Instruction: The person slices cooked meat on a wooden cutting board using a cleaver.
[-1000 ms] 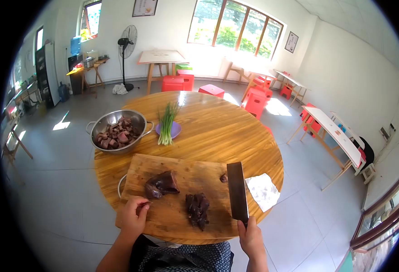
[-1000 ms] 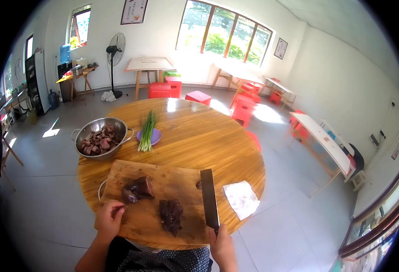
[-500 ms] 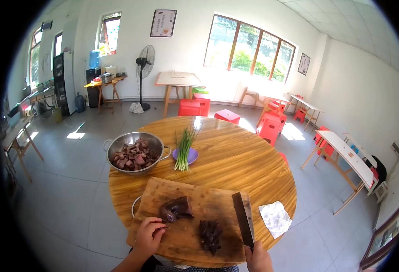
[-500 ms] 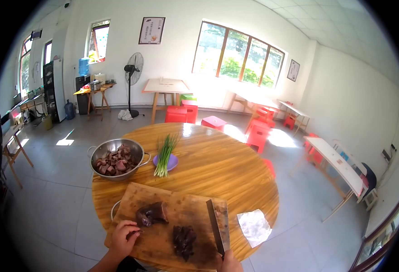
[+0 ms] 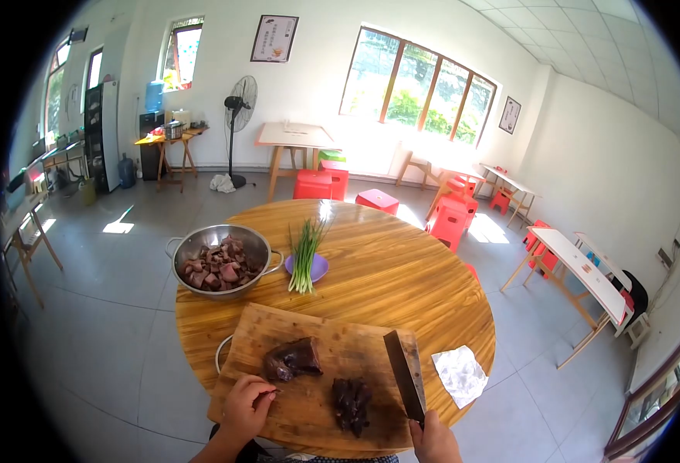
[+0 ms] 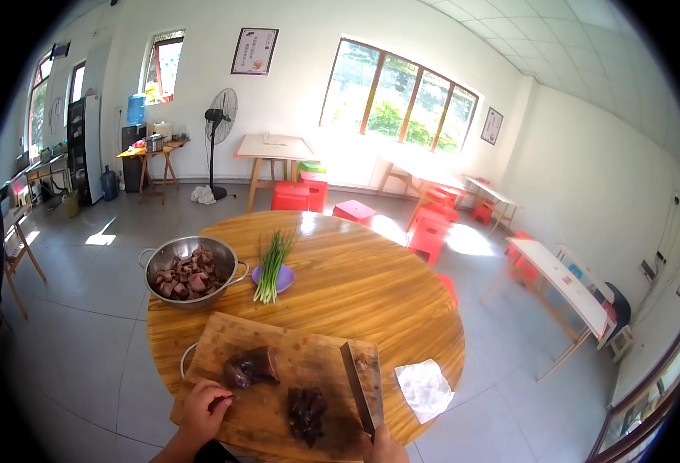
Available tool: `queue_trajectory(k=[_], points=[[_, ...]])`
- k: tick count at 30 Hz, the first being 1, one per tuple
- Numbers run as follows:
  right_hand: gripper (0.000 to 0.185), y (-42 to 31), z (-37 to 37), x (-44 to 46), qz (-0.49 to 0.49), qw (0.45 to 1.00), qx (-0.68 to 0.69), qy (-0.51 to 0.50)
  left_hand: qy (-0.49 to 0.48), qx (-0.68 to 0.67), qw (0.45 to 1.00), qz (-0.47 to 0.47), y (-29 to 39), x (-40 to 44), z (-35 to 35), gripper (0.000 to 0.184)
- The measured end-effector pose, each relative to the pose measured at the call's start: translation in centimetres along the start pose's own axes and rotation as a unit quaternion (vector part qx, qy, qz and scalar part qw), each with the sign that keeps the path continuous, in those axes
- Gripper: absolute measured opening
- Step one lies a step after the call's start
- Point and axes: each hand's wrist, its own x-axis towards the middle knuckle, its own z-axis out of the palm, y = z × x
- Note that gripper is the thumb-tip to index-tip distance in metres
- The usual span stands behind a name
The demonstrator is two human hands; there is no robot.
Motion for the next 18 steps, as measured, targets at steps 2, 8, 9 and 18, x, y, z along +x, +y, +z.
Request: queue_trajectory(k=[2,8,9,18], points=[[0.027,0.6,0.2,-0.1,-0.004,1.000,-0.004,0.000,-0.005,-0.005,1.000,-0.003,0.0,-0.4,0.0,0.014],[0.030,0.3,0.0,0.2,-0.004,1.000,-0.013,-0.002,-0.012,-0.030,0.999,-0.015,-0.1,-0.2,0.1,0.014],[0.030,-0.1,-0.2,0.2,0.011,1.000,-0.022,-0.016,-0.015,-0.005,1.000,0.012,-0.5,-0.2,-0.1,0.012],[0.030,0.2,-0.1,0.1,-0.010,1.000,-0.005,-0.005,-0.011,-0.002,1.000,0.018,0.5,0.0,-0.2,0.010]])
